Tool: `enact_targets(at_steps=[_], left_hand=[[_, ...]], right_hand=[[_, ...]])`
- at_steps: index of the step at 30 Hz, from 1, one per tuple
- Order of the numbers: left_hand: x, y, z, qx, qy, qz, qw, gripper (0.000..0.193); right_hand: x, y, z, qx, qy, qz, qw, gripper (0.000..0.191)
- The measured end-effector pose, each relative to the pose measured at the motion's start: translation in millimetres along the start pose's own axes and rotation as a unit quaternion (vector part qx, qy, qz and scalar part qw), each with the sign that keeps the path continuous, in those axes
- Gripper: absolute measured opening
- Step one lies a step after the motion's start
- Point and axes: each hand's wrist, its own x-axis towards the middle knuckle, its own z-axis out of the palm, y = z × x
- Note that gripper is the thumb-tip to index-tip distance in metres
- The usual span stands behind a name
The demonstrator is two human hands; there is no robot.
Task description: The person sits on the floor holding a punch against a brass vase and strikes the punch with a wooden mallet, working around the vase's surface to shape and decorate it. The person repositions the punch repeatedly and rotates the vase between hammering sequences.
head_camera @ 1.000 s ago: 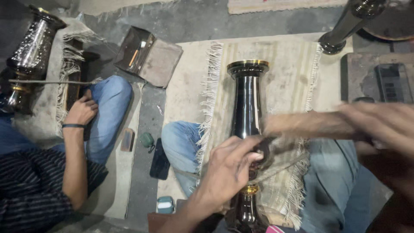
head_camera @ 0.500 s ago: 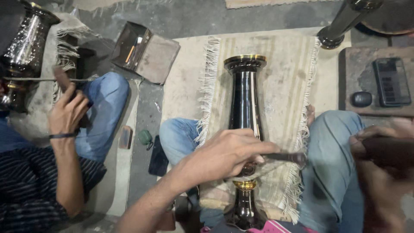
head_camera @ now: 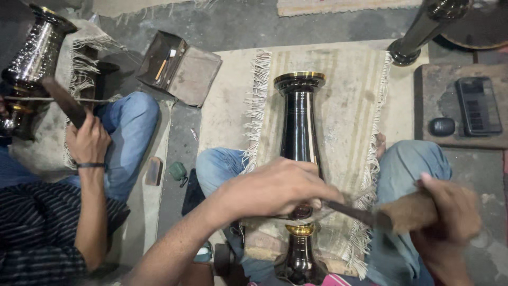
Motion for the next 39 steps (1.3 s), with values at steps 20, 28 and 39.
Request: enact_targets(at_steps=[20,28,39], left_hand=[[-27.5,20.1,84.2,-0.106,0.44,-0.248,0.857,0.029],[-26.3,16.5,88.2,-0.018,0.452,-0.216,0.865,0.024],[-27.0,18.0,79.6,0.015,0.408,-0.181,0.895,0.03]], right_hand=[[166.2,-173.9,-25.0,-0.114,-0.157,-0.233,0.953,0.07],[186.6,-184.6,-37.8,-0.231,-0.284,-0.271,0.89,0.082],[178.8,-126.9,-40.5,-0.294,-0.293,-0.183,0.891,0.076]])
